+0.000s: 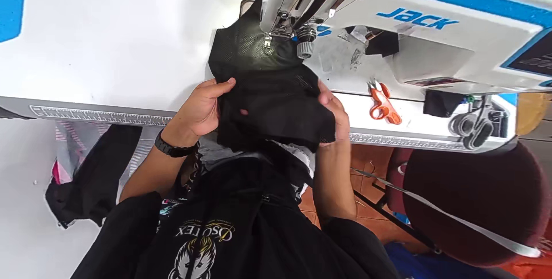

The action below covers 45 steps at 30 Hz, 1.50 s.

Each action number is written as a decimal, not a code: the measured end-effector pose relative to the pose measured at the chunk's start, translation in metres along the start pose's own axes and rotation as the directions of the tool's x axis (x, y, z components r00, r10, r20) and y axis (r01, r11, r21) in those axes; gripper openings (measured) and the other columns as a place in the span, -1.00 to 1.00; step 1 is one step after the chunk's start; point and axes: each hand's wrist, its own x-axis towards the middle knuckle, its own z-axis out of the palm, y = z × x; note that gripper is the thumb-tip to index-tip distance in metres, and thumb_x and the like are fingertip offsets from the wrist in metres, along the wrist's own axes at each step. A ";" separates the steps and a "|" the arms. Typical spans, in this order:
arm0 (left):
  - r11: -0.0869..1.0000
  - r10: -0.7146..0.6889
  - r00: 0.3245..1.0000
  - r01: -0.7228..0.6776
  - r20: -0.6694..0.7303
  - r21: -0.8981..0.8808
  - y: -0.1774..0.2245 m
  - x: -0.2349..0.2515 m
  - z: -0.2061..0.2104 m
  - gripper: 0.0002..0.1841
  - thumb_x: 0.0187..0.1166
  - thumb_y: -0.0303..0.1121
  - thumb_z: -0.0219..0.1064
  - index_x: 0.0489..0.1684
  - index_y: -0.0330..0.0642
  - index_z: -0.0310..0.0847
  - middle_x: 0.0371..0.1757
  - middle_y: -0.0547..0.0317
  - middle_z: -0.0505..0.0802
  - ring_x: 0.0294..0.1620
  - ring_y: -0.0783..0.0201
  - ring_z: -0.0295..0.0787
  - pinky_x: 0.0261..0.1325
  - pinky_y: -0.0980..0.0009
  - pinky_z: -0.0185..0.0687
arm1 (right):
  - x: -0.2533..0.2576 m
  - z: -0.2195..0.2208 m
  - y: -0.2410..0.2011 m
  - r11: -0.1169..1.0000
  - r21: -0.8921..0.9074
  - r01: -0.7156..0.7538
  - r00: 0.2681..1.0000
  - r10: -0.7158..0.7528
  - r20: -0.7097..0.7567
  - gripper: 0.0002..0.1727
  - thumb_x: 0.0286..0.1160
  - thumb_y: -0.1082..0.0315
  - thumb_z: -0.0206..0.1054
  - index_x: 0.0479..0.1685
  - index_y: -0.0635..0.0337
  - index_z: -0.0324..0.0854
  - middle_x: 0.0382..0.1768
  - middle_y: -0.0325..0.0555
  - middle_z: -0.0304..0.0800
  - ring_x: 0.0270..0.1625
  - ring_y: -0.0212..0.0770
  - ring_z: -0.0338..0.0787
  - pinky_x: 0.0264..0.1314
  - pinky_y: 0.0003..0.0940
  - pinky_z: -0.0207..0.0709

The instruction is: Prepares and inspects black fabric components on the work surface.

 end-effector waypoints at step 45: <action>-0.069 0.628 0.756 -0.181 0.184 0.981 -0.032 -0.012 0.002 -0.62 0.72 -0.29 0.29 0.44 -0.18 0.51 -0.19 0.05 0.82 -0.55 0.23 0.66 -0.53 0.30 0.61 | 0.009 0.061 0.021 -0.076 -0.956 0.283 0.916 -0.274 0.293 -0.63 0.56 0.21 0.43 0.27 0.14 0.74 0.26 0.04 0.76 0.37 0.08 0.68 0.34 0.02 0.58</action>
